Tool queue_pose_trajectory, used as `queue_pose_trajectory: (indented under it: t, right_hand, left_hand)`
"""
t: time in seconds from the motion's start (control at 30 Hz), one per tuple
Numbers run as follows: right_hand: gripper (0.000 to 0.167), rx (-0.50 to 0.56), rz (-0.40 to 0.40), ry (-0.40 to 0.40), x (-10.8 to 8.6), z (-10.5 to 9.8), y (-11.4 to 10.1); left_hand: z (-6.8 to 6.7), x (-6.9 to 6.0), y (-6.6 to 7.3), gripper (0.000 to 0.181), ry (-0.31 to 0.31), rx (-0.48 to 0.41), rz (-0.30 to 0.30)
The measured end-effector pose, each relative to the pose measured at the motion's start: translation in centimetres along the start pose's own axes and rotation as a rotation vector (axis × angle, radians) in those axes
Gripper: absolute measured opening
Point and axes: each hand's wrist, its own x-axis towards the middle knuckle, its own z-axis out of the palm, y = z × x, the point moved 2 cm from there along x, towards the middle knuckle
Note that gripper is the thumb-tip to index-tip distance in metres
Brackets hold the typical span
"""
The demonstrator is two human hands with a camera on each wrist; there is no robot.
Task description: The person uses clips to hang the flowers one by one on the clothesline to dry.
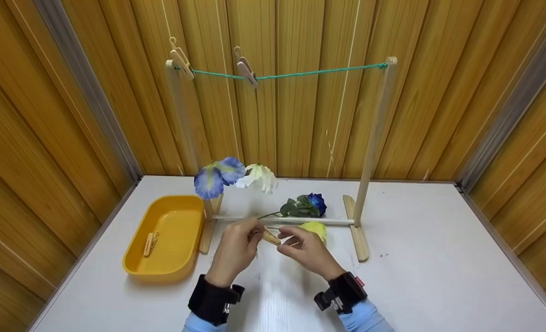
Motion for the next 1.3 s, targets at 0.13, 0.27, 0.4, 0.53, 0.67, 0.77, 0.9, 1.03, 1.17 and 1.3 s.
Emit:
queue_pose_trajectory:
  t: [0.13, 0.27, 0.4, 0.53, 0.67, 0.77, 0.9, 1.03, 1.17, 1.3]
  right_hand:
    - [0.04, 0.045, 0.0, 0.016, -0.7, 0.0, 0.2]
    - [0.036, 0.106, -0.004, 0.017, -1.2, 0.1, 0.0]
    - [0.027, 0.143, -0.019, 0.022, -1.4, 0.0, -0.3]
    - [0.02, 0.152, -0.028, 0.038, -1.6, -0.2, -0.3]
    - [0.019, 0.158, -0.056, 0.065, -1.6, -0.4, -0.3]
    - [0.02, 0.164, -0.075, 0.085, -1.6, -0.5, -0.4]
    - [0.022, 0.164, -0.09, 0.089, -1.5, -0.6, -0.5]
    - [0.025, 0.163, -0.123, 0.075, -1.5, -0.4, -0.6]
    - [0.025, 0.166, -0.14, 0.062, -1.4, -0.2, -0.6]
    - [0.024, 0.162, -0.132, 0.06, -1.5, 0.1, -0.2]
  left_hand:
    - [0.7, -0.7, 0.0, 0.02, 0.02, -0.049, 0.014]
    - [1.1, -1.1, 0.1, 0.016, 0.021, -0.087, 0.022]
    - [1.2, -1.0, 0.3, 0.015, 0.004, -0.112, 0.016]
    - [1.2, -0.9, 0.4, 0.014, -0.004, -0.128, 0.018]
    - [1.4, -0.8, 0.2, 0.013, -0.014, -0.157, 0.008]
    - [1.5, -0.8, 0.0, 0.02, -0.006, -0.16, -0.014]
    - [1.8, -0.9, -0.4, 0.037, -0.006, -0.154, -0.05]
    - [2.0, -1.0, -0.6, 0.047, -0.073, -0.194, -0.073]
    - [2.2, -1.1, -0.5, 0.04, -0.129, -0.196, -0.063]
    - [2.4, -1.1, -0.4, 0.028, -0.145, -0.183, -0.065]
